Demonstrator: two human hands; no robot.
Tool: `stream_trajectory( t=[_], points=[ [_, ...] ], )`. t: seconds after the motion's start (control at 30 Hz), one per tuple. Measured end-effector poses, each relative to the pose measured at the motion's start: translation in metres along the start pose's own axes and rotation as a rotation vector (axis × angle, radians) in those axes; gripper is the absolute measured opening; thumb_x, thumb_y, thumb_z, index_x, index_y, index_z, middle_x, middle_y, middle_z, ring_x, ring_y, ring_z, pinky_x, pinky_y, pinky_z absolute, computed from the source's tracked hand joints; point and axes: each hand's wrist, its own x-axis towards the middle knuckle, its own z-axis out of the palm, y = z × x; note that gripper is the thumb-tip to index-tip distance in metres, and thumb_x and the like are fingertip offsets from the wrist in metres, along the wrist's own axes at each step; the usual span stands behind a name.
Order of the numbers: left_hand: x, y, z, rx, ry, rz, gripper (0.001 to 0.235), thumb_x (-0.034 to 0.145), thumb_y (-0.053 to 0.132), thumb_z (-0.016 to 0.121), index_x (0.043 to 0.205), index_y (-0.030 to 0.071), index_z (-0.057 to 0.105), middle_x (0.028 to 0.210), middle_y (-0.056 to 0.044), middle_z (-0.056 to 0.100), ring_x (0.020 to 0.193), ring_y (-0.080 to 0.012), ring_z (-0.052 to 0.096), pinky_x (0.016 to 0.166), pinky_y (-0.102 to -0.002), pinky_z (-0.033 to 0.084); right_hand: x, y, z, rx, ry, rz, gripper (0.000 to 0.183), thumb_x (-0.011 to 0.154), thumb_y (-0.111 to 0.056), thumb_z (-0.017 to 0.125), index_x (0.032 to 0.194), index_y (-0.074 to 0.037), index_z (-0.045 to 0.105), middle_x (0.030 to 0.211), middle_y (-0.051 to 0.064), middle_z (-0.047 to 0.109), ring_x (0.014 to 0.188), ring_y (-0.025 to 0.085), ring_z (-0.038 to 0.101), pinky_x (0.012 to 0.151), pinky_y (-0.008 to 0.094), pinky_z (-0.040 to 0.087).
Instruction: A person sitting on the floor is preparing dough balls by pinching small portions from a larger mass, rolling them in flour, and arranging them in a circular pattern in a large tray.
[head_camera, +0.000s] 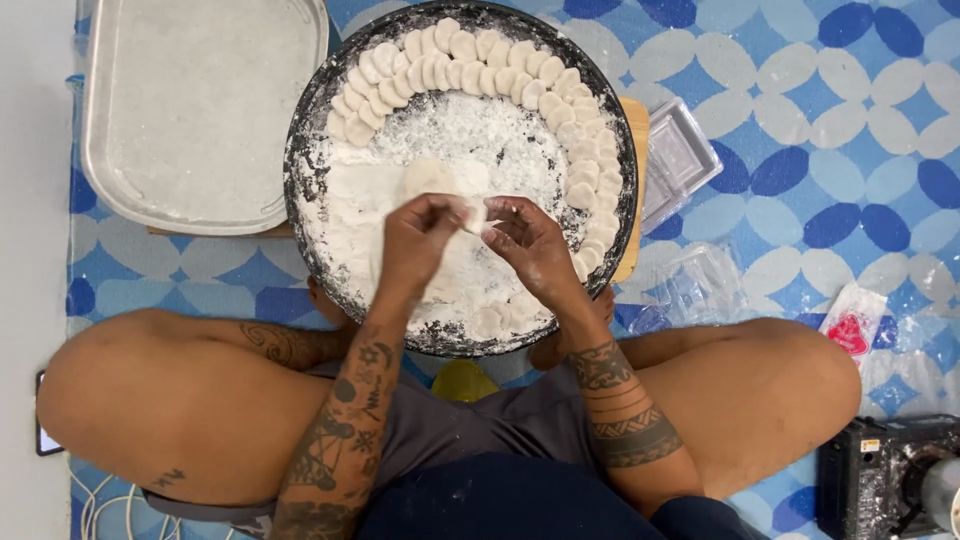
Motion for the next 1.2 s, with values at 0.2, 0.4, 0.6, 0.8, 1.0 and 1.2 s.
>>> stream_trajectory(
  t=[0.2, 0.4, 0.6, 0.8, 1.0, 1.2],
  points=[
    [0.0, -0.022, 0.016, 0.137, -0.057, 0.066, 0.014, 0.096, 0.014, 0.073, 0.109, 0.013, 0.078, 0.087, -0.003, 0.075, 0.081, -0.0057, 0.063, 0.08, -0.028, 0.054, 0.006, 0.034, -0.012, -0.025, 0.091, -0.049, 0.033, 0.091, -0.008, 0.078, 0.122, -0.001, 0.068, 0.104, 0.012, 0.071, 0.095, 0.019, 0.07, 0.09, 0.038, 0.058],
    [-0.003, -0.037, 0.022, 0.228, -0.113, 0.156, 0.038, 0.082, 0.018, 0.087, 0.118, 0.012, 0.076, 0.093, -0.003, 0.072, 0.09, -0.0111, 0.067, 0.087, -0.027, 0.053, 0.006, 0.015, -0.01, 0.019, 0.167, -0.027, 0.015, 0.095, -0.005, 0.073, 0.109, -0.002, 0.069, 0.09, 0.005, 0.069, 0.083, 0.012, 0.069, 0.082, 0.03, 0.06],
    [-0.002, -0.042, 0.019, 0.081, -0.087, 0.04, 0.021, 0.09, 0.006, 0.079, 0.111, 0.008, 0.078, 0.09, -0.006, 0.075, 0.086, -0.008, 0.066, 0.083, -0.03, 0.057, 0.005, 0.026, -0.014, 0.016, 0.13, -0.037, 0.01, 0.093, -0.006, 0.074, 0.101, -0.001, 0.072, 0.077, 0.003, 0.065, 0.07, 0.008, 0.061, 0.07, 0.022, 0.053],
    [0.002, -0.057, 0.021, -0.249, -0.133, -0.062, 0.019, 0.096, 0.004, 0.071, 0.115, 0.003, 0.071, 0.088, -0.001, 0.063, 0.085, -0.0065, 0.061, 0.084, -0.022, 0.054, 0.0, 0.012, -0.006, 0.228, 0.119, 0.047, 0.01, 0.098, -0.006, 0.062, 0.107, -0.003, 0.067, 0.083, 0.004, 0.064, 0.074, 0.01, 0.062, 0.074, 0.021, 0.052],
    [-0.003, -0.027, 0.019, -0.159, -0.231, -0.021, 0.039, 0.091, 0.008, 0.079, 0.127, 0.005, 0.063, 0.088, 0.0, 0.069, 0.081, -0.0012, 0.058, 0.08, -0.018, 0.052, -0.001, 0.023, -0.015, 0.47, 0.061, 0.116, 0.028, 0.099, -0.022, 0.067, 0.119, -0.011, 0.051, 0.091, 0.006, 0.07, 0.082, 0.013, 0.067, 0.074, 0.023, 0.052],
    [0.002, -0.03, 0.008, 0.228, -0.279, 0.178, 0.044, 0.086, 0.024, 0.086, 0.128, 0.018, 0.073, 0.119, -0.006, 0.064, 0.104, -0.0173, 0.059, 0.098, -0.037, 0.048, 0.002, 0.02, -0.016, 0.434, 0.081, 0.145, 0.023, 0.093, -0.026, 0.075, 0.099, -0.01, 0.059, 0.08, 0.002, 0.068, 0.069, 0.008, 0.06, 0.062, 0.017, 0.048]
  ],
)
